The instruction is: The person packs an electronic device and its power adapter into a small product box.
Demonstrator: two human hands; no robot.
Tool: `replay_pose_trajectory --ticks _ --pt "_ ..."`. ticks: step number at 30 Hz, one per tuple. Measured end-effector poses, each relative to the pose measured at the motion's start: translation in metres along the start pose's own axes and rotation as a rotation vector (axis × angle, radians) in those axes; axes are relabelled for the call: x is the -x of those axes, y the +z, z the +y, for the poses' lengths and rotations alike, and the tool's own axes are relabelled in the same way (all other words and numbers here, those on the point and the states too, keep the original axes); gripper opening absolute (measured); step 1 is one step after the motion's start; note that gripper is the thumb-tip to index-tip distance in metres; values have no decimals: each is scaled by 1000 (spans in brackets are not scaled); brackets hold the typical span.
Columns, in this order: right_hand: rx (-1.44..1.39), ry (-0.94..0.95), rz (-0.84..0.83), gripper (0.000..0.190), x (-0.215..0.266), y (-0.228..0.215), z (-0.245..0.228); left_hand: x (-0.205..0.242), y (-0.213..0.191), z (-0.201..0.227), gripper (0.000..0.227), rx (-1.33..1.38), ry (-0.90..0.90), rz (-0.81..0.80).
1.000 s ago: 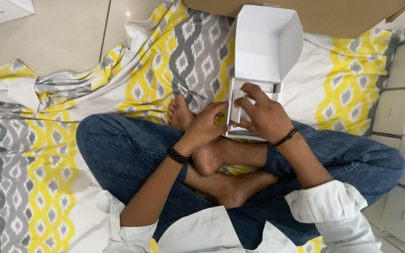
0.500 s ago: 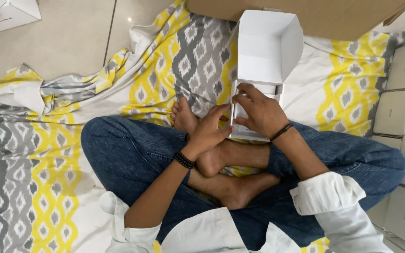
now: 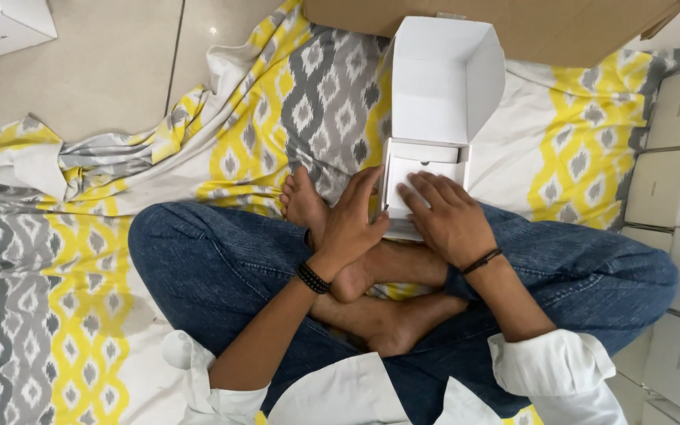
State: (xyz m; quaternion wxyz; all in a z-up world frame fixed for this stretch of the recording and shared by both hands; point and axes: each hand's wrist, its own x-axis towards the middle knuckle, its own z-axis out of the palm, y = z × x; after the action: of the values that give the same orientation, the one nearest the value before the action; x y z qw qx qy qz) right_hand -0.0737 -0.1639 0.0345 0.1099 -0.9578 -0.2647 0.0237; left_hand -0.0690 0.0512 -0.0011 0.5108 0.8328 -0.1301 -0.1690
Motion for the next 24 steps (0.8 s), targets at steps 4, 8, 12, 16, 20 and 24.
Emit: replay_pose_trajectory --ticks 4,8,12,16,20,24 --pt "-38 -17 15 51 9 -10 1 -8 -4 20 78 -134 164 153" --pt "-104 71 131 48 19 -30 5 -26 -1 45 67 -499 298 63" --pt "-341 429 304 72 37 -20 16 -54 22 56 65 -669 424 -78" --pt "-707 675 105 80 43 -8 24 -74 30 61 75 -841 335 -214" --pt "-683 625 55 82 46 3 28 -70 34 49 56 -924 381 -108" --pt "-614 558 81 84 49 9 29 -62 35 39 48 -947 467 -31"
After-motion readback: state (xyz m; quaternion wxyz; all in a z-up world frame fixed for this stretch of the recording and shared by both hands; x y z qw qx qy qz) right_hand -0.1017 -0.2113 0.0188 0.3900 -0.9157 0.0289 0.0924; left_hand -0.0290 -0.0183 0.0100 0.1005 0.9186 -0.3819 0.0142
